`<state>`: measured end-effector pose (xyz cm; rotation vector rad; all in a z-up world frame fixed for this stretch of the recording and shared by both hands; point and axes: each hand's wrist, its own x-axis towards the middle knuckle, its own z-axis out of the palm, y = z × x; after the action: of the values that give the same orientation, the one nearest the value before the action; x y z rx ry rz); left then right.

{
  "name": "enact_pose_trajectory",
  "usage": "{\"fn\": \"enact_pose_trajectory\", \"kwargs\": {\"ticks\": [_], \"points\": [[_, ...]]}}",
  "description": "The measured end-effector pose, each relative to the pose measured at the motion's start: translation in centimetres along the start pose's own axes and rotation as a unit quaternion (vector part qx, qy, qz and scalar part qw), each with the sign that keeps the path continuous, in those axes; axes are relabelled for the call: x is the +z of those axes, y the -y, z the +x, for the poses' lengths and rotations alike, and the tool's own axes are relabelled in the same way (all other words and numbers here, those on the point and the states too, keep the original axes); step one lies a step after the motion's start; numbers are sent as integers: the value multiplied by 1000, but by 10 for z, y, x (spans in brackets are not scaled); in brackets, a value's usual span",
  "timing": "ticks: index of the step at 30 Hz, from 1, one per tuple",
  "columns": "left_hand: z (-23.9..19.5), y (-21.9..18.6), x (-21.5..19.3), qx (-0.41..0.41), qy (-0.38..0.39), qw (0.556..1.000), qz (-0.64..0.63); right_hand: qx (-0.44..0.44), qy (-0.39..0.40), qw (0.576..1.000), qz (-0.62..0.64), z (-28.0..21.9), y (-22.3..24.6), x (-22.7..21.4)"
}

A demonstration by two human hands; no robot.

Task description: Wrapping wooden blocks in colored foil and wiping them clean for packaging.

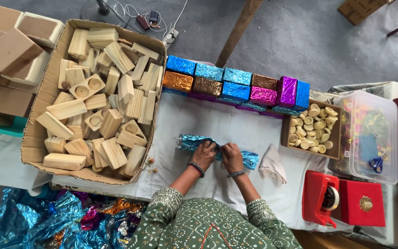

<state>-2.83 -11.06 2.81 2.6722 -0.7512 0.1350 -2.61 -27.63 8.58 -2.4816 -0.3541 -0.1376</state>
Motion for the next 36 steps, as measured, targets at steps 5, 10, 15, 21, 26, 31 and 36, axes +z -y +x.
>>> {"fn": "enact_pose_trajectory", "kwargs": {"ticks": [5,10,15,21,26,31,36], "points": [[6,0,-14,-3,8,1000,13,10,-40,999,1,-14,9,-1],[8,15,-18,-36,90,993,-63,15,-53,998,-10,-13,10,-3],[2,16,-49,-100,11,985,-140,27,-49,998,12,-20,8,1],[-23,11,-52,-137,-103,977,-128,18,-59,998,29,-31,7,4],[7,-9,-109,-43,-158,985,45,-28,-41,999,1,-34,10,1],[18,13,-47,26,-83,990,111,-31,-22,999,-5,-33,8,-3],[-5,22,-42,41,-60,996,51,-42,-21,999,15,-33,18,-22]]}}
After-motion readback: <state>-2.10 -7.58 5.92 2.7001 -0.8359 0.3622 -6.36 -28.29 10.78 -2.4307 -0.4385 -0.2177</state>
